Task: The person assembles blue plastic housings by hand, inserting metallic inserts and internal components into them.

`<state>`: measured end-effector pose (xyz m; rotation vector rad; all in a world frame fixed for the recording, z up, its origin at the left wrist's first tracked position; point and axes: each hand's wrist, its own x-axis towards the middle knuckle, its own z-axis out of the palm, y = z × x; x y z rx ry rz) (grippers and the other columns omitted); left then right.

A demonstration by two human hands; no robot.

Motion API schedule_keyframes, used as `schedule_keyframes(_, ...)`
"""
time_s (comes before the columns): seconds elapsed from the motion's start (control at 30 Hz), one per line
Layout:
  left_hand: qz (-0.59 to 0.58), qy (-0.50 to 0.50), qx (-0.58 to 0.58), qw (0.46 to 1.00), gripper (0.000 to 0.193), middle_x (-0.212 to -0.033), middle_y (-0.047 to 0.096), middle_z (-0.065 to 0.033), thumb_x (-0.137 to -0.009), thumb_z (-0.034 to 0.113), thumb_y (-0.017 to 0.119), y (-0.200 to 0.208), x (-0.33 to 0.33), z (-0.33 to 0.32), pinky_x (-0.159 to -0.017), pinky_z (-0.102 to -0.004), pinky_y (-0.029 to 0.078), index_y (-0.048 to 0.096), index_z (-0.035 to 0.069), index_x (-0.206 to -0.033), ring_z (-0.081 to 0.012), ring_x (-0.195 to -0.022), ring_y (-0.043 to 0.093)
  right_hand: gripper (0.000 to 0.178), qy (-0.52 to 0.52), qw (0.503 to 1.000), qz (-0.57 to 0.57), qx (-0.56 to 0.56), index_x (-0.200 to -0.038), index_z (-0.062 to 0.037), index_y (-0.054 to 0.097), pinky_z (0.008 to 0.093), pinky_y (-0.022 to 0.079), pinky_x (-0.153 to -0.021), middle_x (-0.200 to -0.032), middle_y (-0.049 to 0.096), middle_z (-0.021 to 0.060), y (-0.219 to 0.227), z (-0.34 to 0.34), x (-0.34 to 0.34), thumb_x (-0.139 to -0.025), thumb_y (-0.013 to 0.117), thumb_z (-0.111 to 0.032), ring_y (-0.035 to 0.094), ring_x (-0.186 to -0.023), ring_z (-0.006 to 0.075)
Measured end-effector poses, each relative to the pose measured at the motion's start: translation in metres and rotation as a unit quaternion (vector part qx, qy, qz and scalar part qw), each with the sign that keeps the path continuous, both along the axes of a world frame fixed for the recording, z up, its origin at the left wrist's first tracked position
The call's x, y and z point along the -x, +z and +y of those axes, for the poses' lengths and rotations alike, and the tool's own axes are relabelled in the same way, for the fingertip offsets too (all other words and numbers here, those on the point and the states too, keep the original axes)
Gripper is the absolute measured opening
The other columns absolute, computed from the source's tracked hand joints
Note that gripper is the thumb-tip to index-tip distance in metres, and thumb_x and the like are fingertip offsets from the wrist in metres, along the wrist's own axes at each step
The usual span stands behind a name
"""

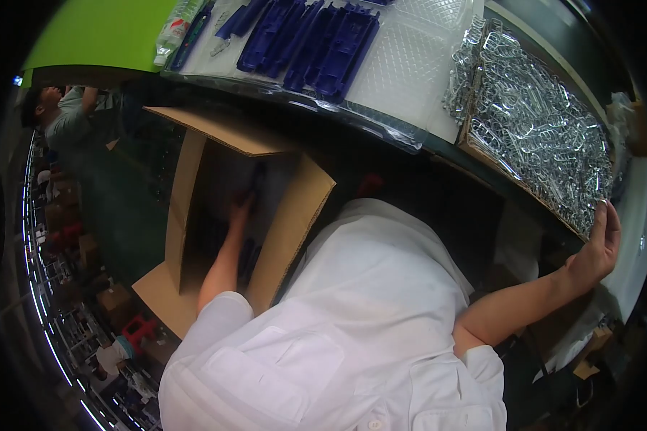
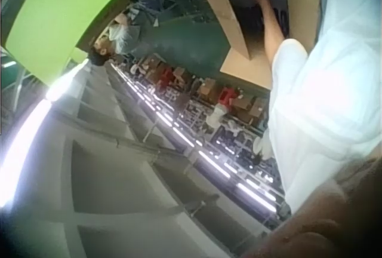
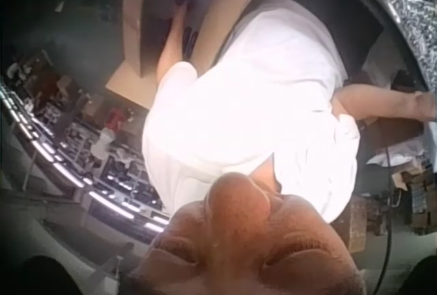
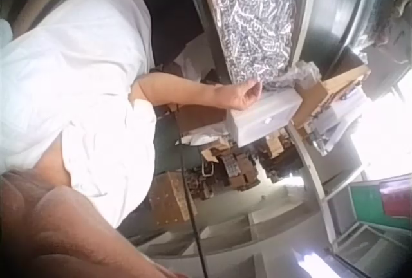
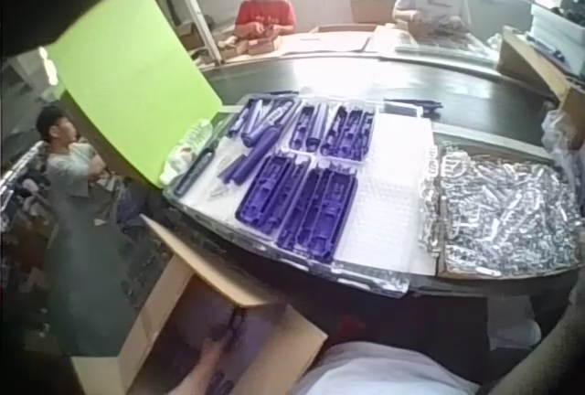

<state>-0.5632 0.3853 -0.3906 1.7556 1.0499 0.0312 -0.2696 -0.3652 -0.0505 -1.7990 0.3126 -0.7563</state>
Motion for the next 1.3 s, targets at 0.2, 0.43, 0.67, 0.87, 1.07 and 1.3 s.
schedule_keyframes(0.2,0.059,0.021,0.34,0.938,0.02,-0.087,0.064,-0.0001,-0.106,0.031,0.064,0.009,-0.031,-0.009,-0.06,-0.0316,0.051,0.067,0.012,-0.11,-0.0125,-0.066,0.058,0.027,0.051,0.989,0.033,-0.137,-0.121,-0.0018,0.073,0.0205,0.053,-0.08,-0.106,0.073,0.0014,0.01,0.039,0.014,-0.096,0.078,-0.01,0.068,-0.092,0.0093)
schedule_keyframes(0.43,-0.169,0.018,0.268,0.948,0.023,-0.083,0.059,-0.0044,-0.102,0.022,0.058,0.236,-0.042,-0.112,-0.055,-0.0302,0.05,0.058,0.008,-0.12,-0.015,-0.06,0.056,0.019,0.166,0.958,0.085,-0.218,-0.111,0.0011,0.075,0.0227,0.054,-0.075,-0.095,0.077,0.0077,0.034,0.1,0.031,-0.093,0.078,-0.004,0.072,-0.082,0.0127)
schedule_keyframes(0.67,-0.276,-0.242,0.347,0.863,0.039,-0.083,0.06,-0.01,-0.102,0.016,0.052,0.364,-0.122,-0.233,-0.054,-0.0271,0.05,0.053,0.004,-0.14,-0.0158,-0.057,0.056,0.018,0.219,0.949,0.068,-0.216,-0.108,0.0006,0.075,0.0231,0.055,-0.074,-0.095,0.076,0.0083,0.054,0.102,0.049,-0.092,0.081,-0.004,0.072,-0.082,0.012)
schedule_keyframes(0.87,-0.118,-0.501,0.386,0.766,0.036,-0.094,0.065,-0.0081,-0.11,0.006,0.046,0.393,-0.2,-0.356,-0.068,-0.0258,0.05,0.049,0.002,-0.145,-0.0104,-0.073,0.059,0.014,0.244,0.945,0.007,-0.217,-0.101,0.003,0.073,0.0271,0.056,-0.083,-0.101,0.073,0.011,0.083,0.115,0.089,-0.088,0.077,0.008,0.071,-0.092,0.0163)
schedule_keyframes(1.07,-0.089,-0.563,0.388,0.725,0.032,-0.096,0.067,-0.0026,-0.11,0.006,0.048,0.392,-0.208,-0.406,-0.066,-0.024,0.048,0.053,0.002,-0.142,-0.0064,-0.074,0.057,0.019,0.177,0.981,0.005,0.082,-0.092,-0.0015,0.074,0.0384,0.053,-0.1,-0.132,0.067,0.0182,0.093,0.126,0.119,-0.077,0.082,0.007,0.066,-0.12,0.0312)
schedule_keyframes(1.3,-0.083,-0.568,0.408,0.71,0.032,-0.094,0.067,-0.0024,-0.109,0.006,0.049,0.382,-0.205,-0.416,-0.063,-0.0232,0.046,0.055,0.002,-0.141,-0.0054,-0.072,0.055,0.014,0.183,0.974,0.041,0.13,-0.087,0.001,0.071,0.0404,0.052,-0.103,-0.135,0.066,0.021,0.079,0.127,0.118,-0.077,0.078,0.008,0.066,-0.125,0.0337)
